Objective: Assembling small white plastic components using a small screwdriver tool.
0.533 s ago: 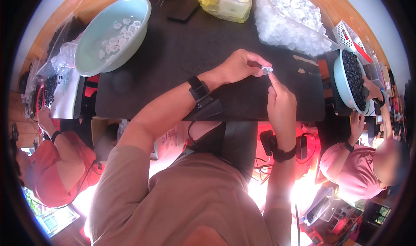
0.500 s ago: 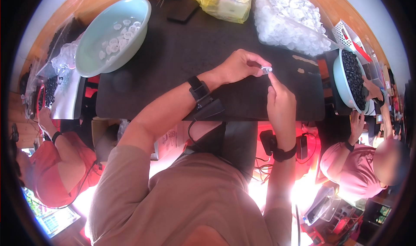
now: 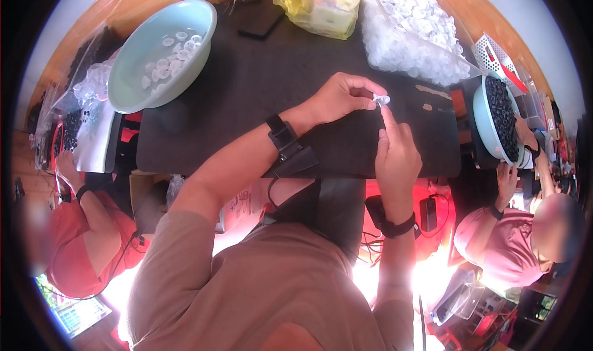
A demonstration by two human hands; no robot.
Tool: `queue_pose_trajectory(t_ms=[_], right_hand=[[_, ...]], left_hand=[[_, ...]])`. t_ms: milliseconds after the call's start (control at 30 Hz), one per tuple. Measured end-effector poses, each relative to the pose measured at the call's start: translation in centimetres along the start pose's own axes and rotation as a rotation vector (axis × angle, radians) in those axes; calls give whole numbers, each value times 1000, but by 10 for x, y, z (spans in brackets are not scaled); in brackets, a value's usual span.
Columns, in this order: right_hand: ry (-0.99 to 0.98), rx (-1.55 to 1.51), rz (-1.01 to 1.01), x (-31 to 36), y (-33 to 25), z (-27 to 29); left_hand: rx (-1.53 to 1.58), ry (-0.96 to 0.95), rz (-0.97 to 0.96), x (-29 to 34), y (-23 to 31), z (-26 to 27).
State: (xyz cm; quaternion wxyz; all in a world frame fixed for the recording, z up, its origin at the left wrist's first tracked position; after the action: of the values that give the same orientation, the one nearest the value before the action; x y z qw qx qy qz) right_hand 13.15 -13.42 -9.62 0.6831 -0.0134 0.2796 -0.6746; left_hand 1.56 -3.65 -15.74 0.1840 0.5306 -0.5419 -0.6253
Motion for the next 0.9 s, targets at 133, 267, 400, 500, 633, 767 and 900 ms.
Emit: queue_pose_trajectory(t_ms=[133,267,400,500,633,767,900], right_hand=[[-1,87,2,-3,-2,-12],[-78,-45,-9,-5,2,-22],[-119,-525,15,-10,8,-19],[-36,-584,-8,-11,17,-9],[-184,-477,-180,-11,38,-25],[-109,-443,-70,-8,27,-21],[-123,-422,-72,-8,29,-23]], left_hand=[[-58,-20,-6,-2,-4,-1],[-116,-20,-13,-1,-1,4],[-327,-28,-105,-4,37,7],[-409,216,-322,2,117,47],[-1074,489,-414,50,240,131],[-1526,441,4,106,272,204],[-1624,294,93,121,258,224]])
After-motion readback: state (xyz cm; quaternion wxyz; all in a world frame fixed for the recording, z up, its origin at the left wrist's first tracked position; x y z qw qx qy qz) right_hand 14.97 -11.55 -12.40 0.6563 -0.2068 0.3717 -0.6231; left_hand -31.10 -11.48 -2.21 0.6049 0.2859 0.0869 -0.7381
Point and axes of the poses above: each hand's wrist, its own x-axis away from the middle knuckle, its own z-axis out of the back of the hand, y = z × x, the point moved 9 cm from there along -x, towards the middle knuckle, and after that the axes turned 14 degrees about -z, right-handed, at the moved point
